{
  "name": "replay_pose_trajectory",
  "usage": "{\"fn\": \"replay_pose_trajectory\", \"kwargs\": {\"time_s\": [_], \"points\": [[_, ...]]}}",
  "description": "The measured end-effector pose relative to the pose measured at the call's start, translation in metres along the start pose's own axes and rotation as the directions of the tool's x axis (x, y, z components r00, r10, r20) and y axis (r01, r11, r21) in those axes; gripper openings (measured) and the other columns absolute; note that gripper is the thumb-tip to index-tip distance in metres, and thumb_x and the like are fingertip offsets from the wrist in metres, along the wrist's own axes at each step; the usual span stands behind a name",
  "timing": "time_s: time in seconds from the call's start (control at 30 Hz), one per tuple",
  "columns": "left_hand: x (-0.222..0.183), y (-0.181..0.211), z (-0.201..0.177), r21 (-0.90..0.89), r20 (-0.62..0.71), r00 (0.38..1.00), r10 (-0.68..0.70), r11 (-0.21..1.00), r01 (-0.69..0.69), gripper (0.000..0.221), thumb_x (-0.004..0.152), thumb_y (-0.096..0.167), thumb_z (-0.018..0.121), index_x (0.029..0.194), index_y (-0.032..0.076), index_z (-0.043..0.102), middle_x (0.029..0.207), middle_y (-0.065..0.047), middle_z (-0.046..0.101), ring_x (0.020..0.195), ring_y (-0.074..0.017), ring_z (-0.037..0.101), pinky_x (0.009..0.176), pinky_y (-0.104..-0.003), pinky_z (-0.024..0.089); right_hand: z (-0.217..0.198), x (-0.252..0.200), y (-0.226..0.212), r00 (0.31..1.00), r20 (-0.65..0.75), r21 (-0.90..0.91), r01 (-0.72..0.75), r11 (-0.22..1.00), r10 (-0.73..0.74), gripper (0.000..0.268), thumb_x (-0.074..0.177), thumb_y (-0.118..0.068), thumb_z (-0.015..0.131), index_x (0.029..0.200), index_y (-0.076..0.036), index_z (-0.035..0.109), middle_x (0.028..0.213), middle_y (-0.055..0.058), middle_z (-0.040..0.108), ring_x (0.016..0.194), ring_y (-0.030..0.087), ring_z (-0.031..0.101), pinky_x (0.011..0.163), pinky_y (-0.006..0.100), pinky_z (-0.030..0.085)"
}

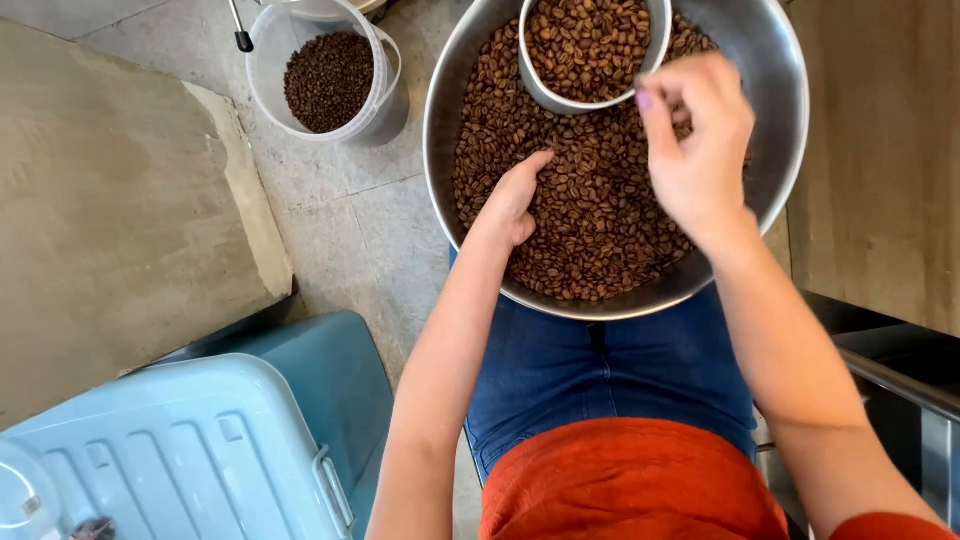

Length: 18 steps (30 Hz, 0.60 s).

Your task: Sorting and spreading roasted coffee beans in a metal bowl for inspection

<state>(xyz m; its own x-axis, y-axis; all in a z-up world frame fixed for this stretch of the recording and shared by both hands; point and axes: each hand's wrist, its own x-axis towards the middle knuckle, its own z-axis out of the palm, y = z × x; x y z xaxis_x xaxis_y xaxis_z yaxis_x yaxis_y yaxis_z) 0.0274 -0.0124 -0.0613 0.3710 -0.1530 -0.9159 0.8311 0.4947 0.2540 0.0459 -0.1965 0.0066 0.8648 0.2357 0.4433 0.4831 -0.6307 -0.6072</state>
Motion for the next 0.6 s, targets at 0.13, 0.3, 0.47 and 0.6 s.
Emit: {"fn": "replay_pose_trajectory", "kwargs": {"time_s": [0.13, 0.3, 0.47, 0.6], "points": [[0.007, -0.002, -0.003, -0.019, 0.013, 1.000, 0.009, 1.000, -0.009, 0.048, 0.091, 0.034, 0.059, 0.128, 0.004, 0.063, 0.129, -0.020, 0.069, 0.118, -0.0352, 0.065, 0.105, -0.049, 0.053, -0.018, 0.028, -0.012, 0.996, 0.087, 0.150, 0.022, 0.988, -0.035, 0.024, 0.109, 0.016, 0.065, 0.132, 0.008, 0.067, 0.118, 0.025, 0.060, 0.093, 0.028, 0.061, 0.080, 0.033, 0.057], [-0.002, -0.004, 0.000, -0.052, 0.020, 1.000, 0.007, 0.999, -0.006, 0.045, 0.091, 0.031, 0.061, 0.124, 0.002, 0.064, 0.126, -0.020, 0.070, 0.115, -0.0355, 0.066, 0.103, -0.050, 0.054, -0.030, 0.008, -0.028, 0.815, 0.504, -0.035, -0.311, 0.950, 0.285, 0.026, 0.108, -0.001, 0.054, 0.131, 0.004, 0.065, 0.121, 0.024, 0.069, 0.102, 0.031, 0.068, 0.092, 0.043, 0.055], [0.003, -0.009, -0.001, -0.060, 0.115, 0.987, 0.108, 0.993, -0.101, 0.072, 0.100, 0.030, 0.060, 0.153, -0.010, 0.031, 0.140, -0.037, 0.050, 0.127, -0.0414, 0.058, 0.101, -0.065, 0.047, -0.014, -0.035, -0.014, 0.625, 0.608, -0.090, -0.558, 0.825, 0.490, 0.043, 0.108, -0.009, 0.052, 0.147, 0.007, 0.047, 0.136, 0.036, 0.056, 0.129, 0.050, 0.053, 0.105, 0.065, 0.043], [0.034, -0.017, -0.015, -0.122, 0.131, 0.985, 0.115, 0.988, -0.099, 0.064, 0.100, 0.026, 0.061, 0.146, -0.012, 0.039, 0.126, -0.036, 0.060, 0.110, -0.0452, 0.067, 0.087, -0.064, 0.056, -0.008, -0.043, -0.016, 0.655, 0.579, -0.016, -0.587, 0.810, 0.486, 0.046, 0.108, -0.013, 0.054, 0.149, 0.008, 0.044, 0.143, 0.038, 0.050, 0.137, 0.052, 0.044, 0.110, 0.067, 0.035]]}}
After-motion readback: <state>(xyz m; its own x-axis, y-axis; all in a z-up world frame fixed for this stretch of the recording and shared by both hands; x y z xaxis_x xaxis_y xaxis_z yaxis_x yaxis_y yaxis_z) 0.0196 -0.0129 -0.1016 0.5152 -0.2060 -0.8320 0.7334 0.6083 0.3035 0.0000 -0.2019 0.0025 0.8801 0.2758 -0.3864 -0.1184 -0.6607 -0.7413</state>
